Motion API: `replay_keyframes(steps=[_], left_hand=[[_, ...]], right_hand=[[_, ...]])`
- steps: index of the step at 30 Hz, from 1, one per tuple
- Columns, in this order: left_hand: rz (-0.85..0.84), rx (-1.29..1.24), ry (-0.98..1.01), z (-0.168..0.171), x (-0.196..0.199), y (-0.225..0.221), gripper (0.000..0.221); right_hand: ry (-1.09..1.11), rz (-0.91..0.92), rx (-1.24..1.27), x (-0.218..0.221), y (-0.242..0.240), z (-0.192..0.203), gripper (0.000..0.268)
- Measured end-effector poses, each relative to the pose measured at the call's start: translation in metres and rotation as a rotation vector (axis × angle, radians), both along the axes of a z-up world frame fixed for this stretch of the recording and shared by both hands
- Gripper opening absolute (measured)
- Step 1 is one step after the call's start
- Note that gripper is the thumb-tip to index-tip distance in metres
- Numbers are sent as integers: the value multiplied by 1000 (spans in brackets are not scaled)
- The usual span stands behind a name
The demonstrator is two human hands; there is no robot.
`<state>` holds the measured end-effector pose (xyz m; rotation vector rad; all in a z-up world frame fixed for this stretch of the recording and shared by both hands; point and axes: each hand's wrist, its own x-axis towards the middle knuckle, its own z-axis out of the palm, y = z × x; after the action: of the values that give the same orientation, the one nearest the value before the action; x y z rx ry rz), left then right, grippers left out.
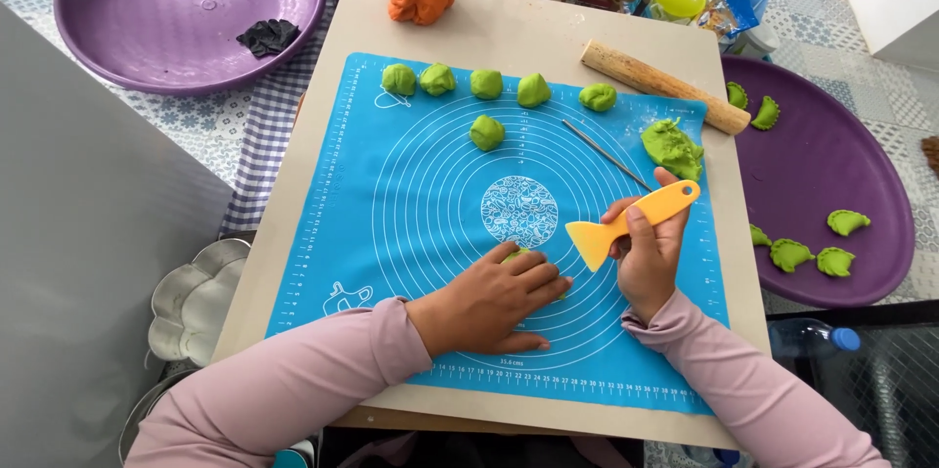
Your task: Crimping the edges of green pastry dough using a plastic tool after shaping them into crescents.
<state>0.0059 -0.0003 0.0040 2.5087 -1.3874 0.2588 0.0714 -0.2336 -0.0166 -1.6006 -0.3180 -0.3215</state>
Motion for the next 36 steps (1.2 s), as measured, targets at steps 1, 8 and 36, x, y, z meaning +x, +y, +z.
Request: replay_keyframes(steps=[1, 8, 36], left_hand=[[-4, -1, -2, -2, 0, -1, 63], [0, -46, 98, -3, 1, 1, 69], [233, -260, 430, 26, 6, 10, 106]], right_hand=[[-2, -4, -1, 0, 0, 0, 39], [2, 54, -44, 2, -1, -4, 39], [67, 134, -20, 11, -8, -4, 43]])
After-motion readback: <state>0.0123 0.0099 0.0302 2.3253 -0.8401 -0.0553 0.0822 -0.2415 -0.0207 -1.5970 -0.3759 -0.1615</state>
